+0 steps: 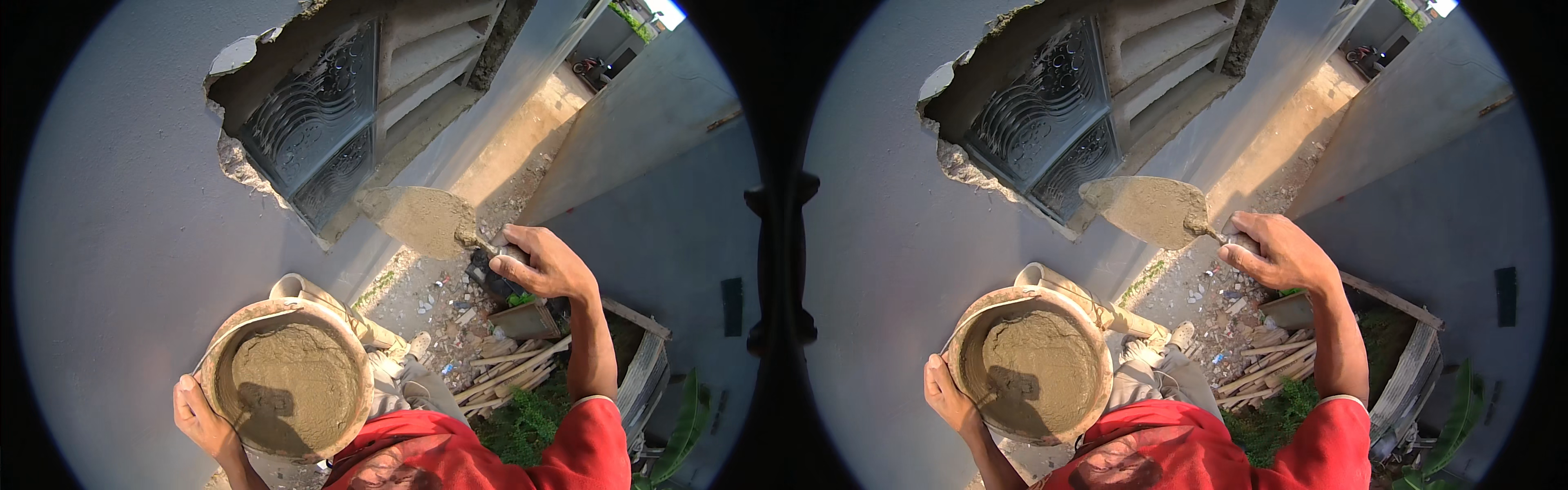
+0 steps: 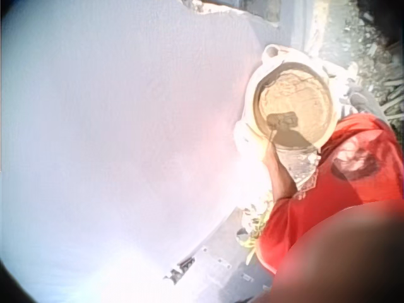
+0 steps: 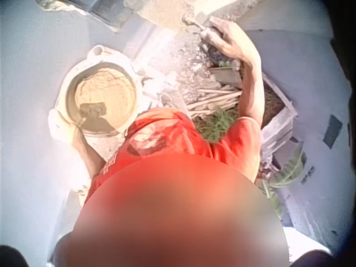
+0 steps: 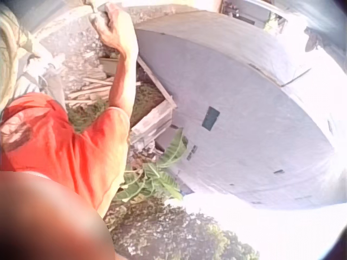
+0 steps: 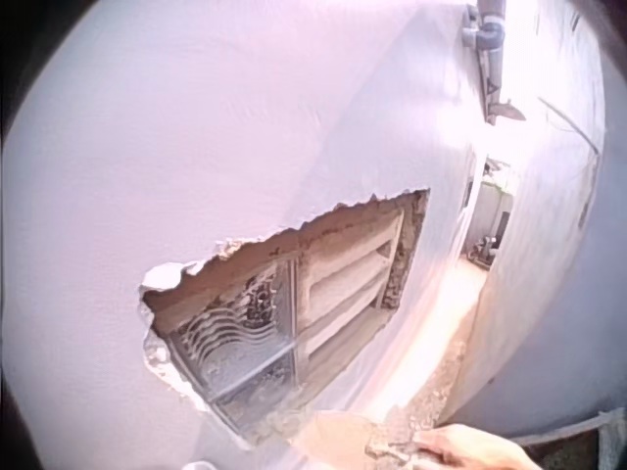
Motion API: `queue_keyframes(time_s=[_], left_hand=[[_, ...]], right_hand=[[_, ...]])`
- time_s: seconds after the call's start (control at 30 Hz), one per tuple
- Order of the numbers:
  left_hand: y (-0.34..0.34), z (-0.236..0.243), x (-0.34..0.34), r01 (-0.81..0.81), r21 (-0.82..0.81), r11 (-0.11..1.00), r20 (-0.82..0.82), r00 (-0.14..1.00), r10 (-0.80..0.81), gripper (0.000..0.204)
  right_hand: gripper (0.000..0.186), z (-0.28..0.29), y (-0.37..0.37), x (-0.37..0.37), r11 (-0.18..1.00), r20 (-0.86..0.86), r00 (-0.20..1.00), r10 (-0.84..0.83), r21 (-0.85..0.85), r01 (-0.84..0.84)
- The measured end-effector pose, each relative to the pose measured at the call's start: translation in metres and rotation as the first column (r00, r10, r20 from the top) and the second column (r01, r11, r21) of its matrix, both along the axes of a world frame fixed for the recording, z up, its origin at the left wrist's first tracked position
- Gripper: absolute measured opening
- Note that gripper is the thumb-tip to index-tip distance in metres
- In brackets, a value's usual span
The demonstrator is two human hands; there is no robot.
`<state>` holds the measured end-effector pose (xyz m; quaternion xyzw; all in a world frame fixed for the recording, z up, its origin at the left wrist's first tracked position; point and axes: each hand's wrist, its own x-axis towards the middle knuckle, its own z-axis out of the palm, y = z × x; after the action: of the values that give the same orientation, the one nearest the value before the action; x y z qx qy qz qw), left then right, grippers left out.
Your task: The person scoops cement from a bucket with a trowel and applies it to the wall around a decorative vent, smoothing the surface. The person repeatedly scoops and spreads cement to cover the wall area.
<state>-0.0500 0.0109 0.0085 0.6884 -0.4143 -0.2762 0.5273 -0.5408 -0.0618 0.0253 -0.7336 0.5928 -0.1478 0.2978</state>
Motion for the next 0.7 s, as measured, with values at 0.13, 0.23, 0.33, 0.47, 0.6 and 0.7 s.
queue_keyframes(time_s=[0.13,0.23,0.33,0.47,0.6,0.7], left_hand=[[-0.005,0.001,0.003,-0.039,0.031,0.999,0.011,0.999,0.039,0.039],[0.001,-0.006,0.007,-0.014,-0.032,0.999,-0.067,0.998,0.011,0.038],[0.002,-0.010,0.010,-0.022,-0.020,1.000,0.007,1.000,0.022,0.038],[-0.002,-0.007,0.011,0.003,-0.043,0.999,-0.021,1.000,-0.004,0.038],[-0.001,-0.008,0.011,-0.003,-0.051,0.999,-0.010,1.000,0.002,0.039],[0.000,-0.012,0.014,0.003,-0.054,0.999,0.021,1.000,-0.002,0.039]], right_hand=[[0.034,0.062,0.029,0.049,0.981,-0.106,0.979,0.176,0.101,-0.165],[0.028,0.081,0.046,0.097,0.945,-0.197,0.924,0.328,0.063,-0.322],[0.026,0.071,0.064,0.142,0.871,-0.401,0.809,0.430,-0.052,-0.489],[0.023,0.049,0.074,0.184,0.795,-0.588,0.685,0.431,-0.111,-0.596],[0.028,0.034,0.084,0.211,0.733,-0.695,0.599,0.397,-0.153,-0.663],[0.032,0.033,0.094,0.214,0.659,-0.690,0.457,0.561,0.038,-0.752]])
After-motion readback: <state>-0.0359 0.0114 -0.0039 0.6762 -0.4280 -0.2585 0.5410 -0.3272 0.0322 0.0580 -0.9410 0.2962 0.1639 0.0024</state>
